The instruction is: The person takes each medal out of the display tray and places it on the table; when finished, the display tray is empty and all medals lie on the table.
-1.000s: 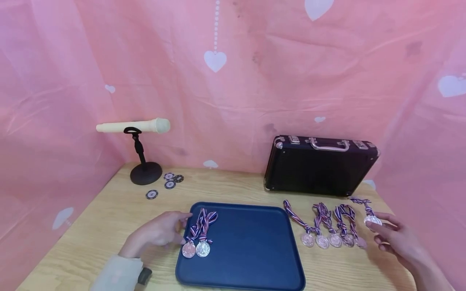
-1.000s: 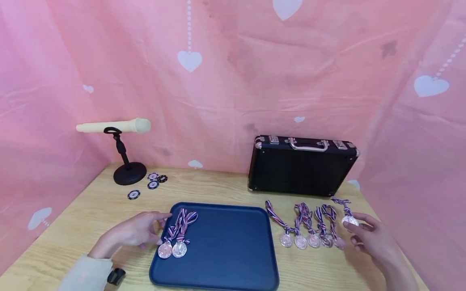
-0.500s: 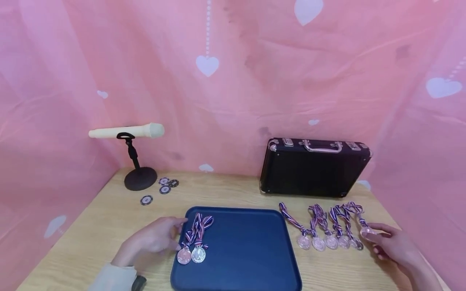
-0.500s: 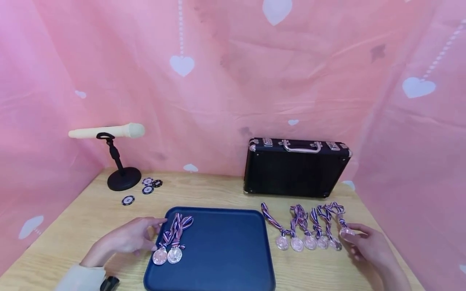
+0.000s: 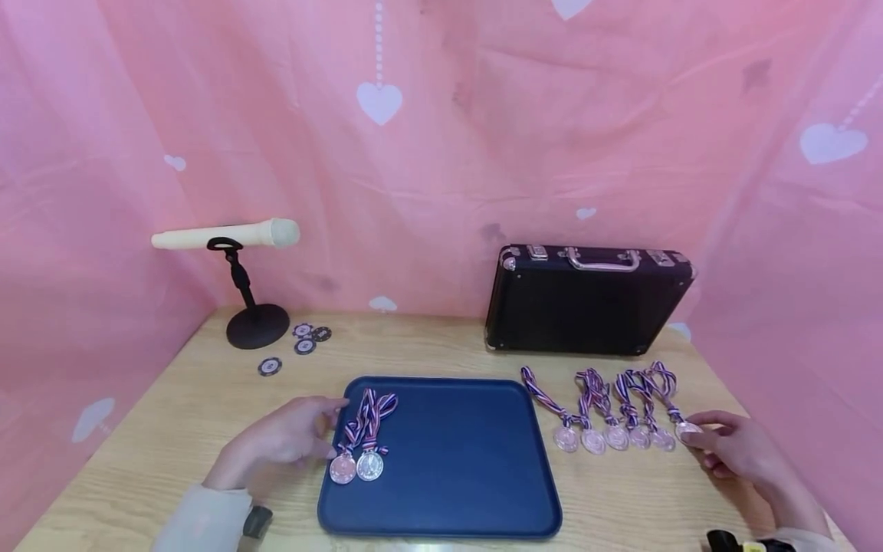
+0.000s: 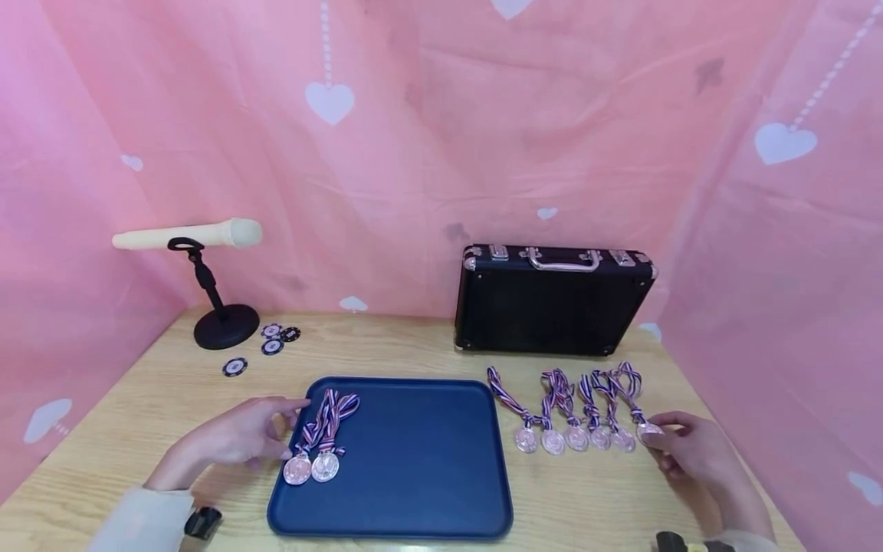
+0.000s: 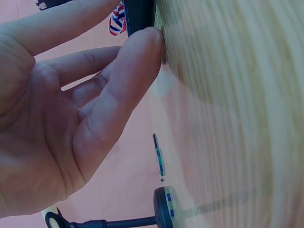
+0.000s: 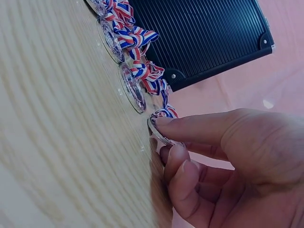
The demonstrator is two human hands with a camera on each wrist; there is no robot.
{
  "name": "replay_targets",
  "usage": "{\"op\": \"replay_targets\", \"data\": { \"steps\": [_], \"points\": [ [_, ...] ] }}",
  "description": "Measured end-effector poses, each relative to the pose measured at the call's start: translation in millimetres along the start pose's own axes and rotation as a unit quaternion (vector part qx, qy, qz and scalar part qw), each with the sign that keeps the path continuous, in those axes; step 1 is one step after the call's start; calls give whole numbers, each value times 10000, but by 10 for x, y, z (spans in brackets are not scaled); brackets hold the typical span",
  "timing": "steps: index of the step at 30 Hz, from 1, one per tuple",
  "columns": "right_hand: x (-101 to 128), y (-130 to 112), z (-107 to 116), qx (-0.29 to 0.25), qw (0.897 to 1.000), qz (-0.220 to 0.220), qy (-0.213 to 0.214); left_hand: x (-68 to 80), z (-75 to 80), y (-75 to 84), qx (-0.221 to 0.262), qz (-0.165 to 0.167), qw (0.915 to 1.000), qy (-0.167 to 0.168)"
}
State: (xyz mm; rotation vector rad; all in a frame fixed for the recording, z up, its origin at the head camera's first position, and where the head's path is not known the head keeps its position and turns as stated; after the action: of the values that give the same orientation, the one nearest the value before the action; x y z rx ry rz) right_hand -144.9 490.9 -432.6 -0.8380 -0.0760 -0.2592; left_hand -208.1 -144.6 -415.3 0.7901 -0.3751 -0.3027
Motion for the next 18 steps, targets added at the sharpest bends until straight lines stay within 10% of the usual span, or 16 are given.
{"op": "replay_targets", "data": {
  "steps": [18],
  "points": [
    [17, -45, 27, 422, 9989, 162, -110, -10, 15, 0, -243, -263, 9993, 49]
  ]
}}
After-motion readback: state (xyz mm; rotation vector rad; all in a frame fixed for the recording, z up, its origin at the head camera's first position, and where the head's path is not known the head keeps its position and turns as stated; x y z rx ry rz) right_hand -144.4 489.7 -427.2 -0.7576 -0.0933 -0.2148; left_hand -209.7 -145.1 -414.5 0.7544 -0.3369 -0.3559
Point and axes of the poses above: each hand's wrist, its own x-axis away from the middle knuckle, its own z-axis out of the back of the hand, y = z × x, the point moved 4 cm from there along -x, towards the middle knuckle, and after that the axes turned 3 degrees about x, right-handed, at the moved point
